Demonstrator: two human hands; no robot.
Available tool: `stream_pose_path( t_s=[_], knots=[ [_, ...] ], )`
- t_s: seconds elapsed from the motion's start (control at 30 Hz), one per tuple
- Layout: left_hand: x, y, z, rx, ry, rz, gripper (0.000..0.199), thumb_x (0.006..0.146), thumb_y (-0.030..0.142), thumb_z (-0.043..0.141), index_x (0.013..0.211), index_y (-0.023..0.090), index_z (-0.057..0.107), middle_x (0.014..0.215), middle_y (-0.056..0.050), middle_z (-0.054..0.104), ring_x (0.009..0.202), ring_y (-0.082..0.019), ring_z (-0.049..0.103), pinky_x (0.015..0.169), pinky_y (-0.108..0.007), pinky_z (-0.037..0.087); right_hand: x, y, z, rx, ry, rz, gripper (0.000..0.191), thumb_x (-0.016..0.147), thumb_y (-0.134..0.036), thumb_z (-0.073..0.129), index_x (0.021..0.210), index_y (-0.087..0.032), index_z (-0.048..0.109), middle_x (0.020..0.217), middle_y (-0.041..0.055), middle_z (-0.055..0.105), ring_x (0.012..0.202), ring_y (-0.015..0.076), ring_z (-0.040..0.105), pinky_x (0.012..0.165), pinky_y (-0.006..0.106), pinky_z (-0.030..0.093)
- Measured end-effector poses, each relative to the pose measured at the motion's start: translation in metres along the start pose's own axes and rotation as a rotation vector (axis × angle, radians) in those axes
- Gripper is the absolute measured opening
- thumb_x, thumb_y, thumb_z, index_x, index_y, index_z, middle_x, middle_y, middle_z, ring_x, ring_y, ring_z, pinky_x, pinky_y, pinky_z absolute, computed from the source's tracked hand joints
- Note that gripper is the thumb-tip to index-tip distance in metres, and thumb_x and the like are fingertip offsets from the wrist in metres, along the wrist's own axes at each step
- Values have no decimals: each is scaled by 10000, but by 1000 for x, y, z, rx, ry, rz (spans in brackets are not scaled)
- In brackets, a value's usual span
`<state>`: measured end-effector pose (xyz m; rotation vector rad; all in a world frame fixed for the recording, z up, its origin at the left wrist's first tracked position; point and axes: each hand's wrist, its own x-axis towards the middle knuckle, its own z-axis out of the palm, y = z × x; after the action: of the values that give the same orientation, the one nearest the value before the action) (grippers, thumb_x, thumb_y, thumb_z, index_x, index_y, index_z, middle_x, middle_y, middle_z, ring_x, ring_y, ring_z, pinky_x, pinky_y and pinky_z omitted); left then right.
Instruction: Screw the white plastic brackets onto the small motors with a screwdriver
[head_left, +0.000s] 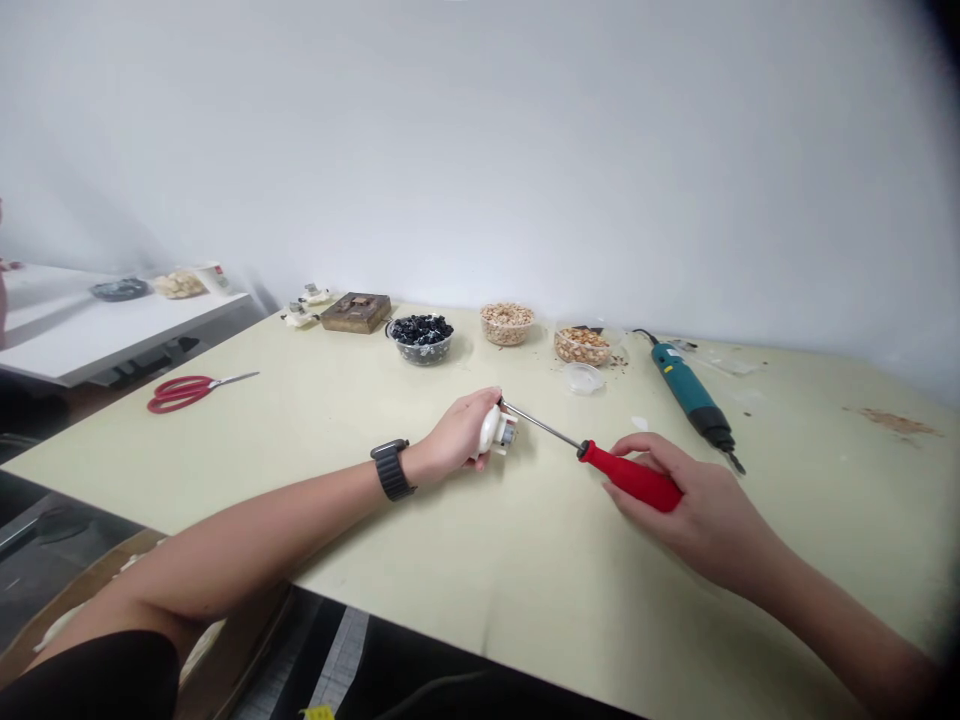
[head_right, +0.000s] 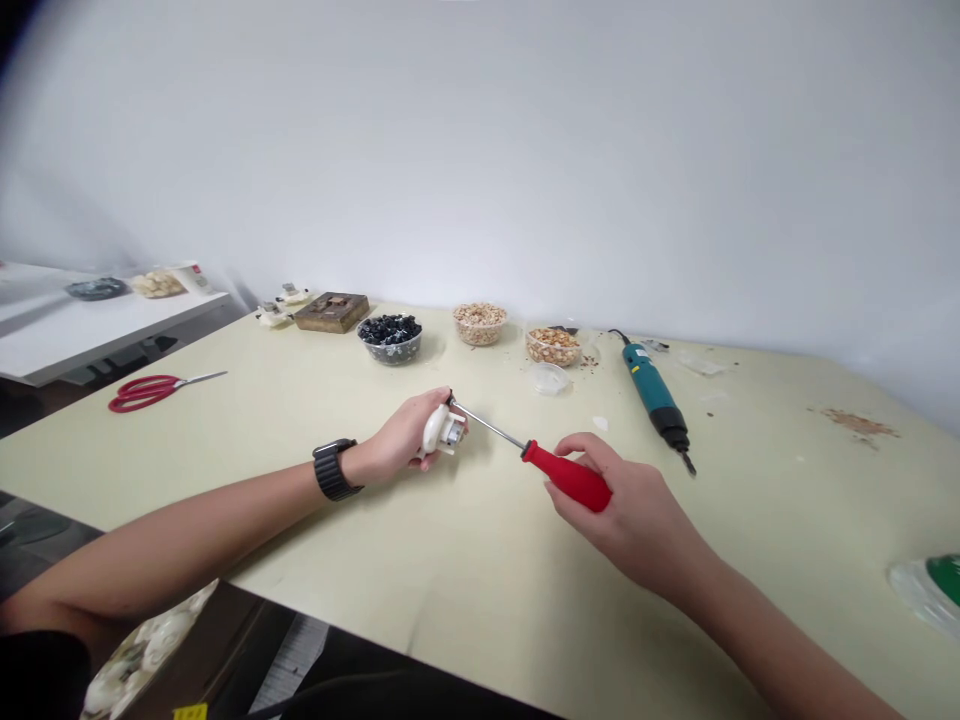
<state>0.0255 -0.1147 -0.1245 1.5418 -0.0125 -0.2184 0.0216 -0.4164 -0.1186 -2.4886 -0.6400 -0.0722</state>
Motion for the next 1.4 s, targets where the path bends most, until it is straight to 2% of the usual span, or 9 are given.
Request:
stream_pose_path(
  t_s=[0.1, 0.33, 0.53, 0.7, 0.87, 1.03, 1.1, 1.27, 1.4],
  knots=[
    [0, 0, -1, 30, -8, 6, 474, 1050, 565, 397, 966, 149, 607, 741, -41, 663, 369, -88, 491, 338, -194, 304, 0, -4, -4, -4, -51, -25, 386, 1016, -563, 558, 1212, -251, 671, 1016, 49, 761, 751, 180, 689, 622, 278, 538],
    [1, 0, -2, 12, 15, 42, 460, 1047, 551, 406, 966, 144, 603, 868, -74, 702, 382, -75, 496, 334, -191, 306, 4, 2, -3, -35, 119, -188, 342, 995, -524, 626, 1214, -268, 686, 1202, 63, 723, 1032, 229, 697, 828, 322, 574],
    [1, -1, -2, 32, -2, 24, 485, 1044, 571, 400, 967, 143, 614, 785, -55, 679, 372, -83, 490, 338, -195, 307, -2, -3, -3, 7, -42, 22, 454, 963, -618, 637, 1242, -260, 654, 1034, 56, 761, 734, 187, 687, 588, 280, 540],
    [1, -1, -3, 31, 1, 42, 473, 1041, 571, 409, 969, 147, 606, 872, -73, 705, 376, -77, 498, 335, -192, 300, 1, -6, -6, 20, 10, -98, 377, 1045, -527, 518, 1240, -268, 711, 1209, 66, 745, 1040, 241, 714, 836, 331, 587],
    [1, -1, -3, 18, 4, 42, 464, 1043, 564, 407, 968, 147, 597, 903, -81, 705, 367, -75, 492, 326, -190, 281, 6, 0, -7, 36, 21, -87, 409, 954, -565, 660, 1233, -268, 691, 1225, 83, 713, 1017, 246, 693, 800, 337, 584],
    [-2, 0, -1, 38, -16, 28, 482, 1050, 571, 391, 962, 147, 602, 785, -50, 659, 376, -88, 495, 332, -190, 293, 6, -5, -10, 142, -264, 176, 451, 941, -645, 634, 1129, -238, 687, 881, 45, 712, 663, 178, 641, 574, 294, 512],
    [-3, 2, 0, 44, -17, 20, 467, 1054, 555, 392, 962, 147, 602, 762, -44, 651, 380, -89, 493, 336, -192, 308, 5, -8, -12, 137, -343, 183, 462, 963, -666, 590, 1080, -231, 694, 811, 33, 691, 634, 170, 609, 561, 291, 471],
    [-2, 3, -1, 31, -12, 44, 477, 1047, 574, 407, 955, 147, 599, 764, -46, 663, 384, -86, 494, 342, -192, 324, 7, -8, -17, 106, -268, 95, 513, 1056, -656, 388, 1143, -246, 683, 980, 50, 717, 832, 202, 642, 663, 301, 469],
    [0, 0, -2, 16, -13, 62, 488, 1044, 584, 416, 960, 143, 606, 807, -55, 685, 372, -82, 498, 334, -192, 307, 8, -3, -16, 133, -244, 109, 454, 973, -640, 591, 1228, -265, 608, 1114, 51, 711, 867, 205, 662, 709, 299, 514]
  ],
)
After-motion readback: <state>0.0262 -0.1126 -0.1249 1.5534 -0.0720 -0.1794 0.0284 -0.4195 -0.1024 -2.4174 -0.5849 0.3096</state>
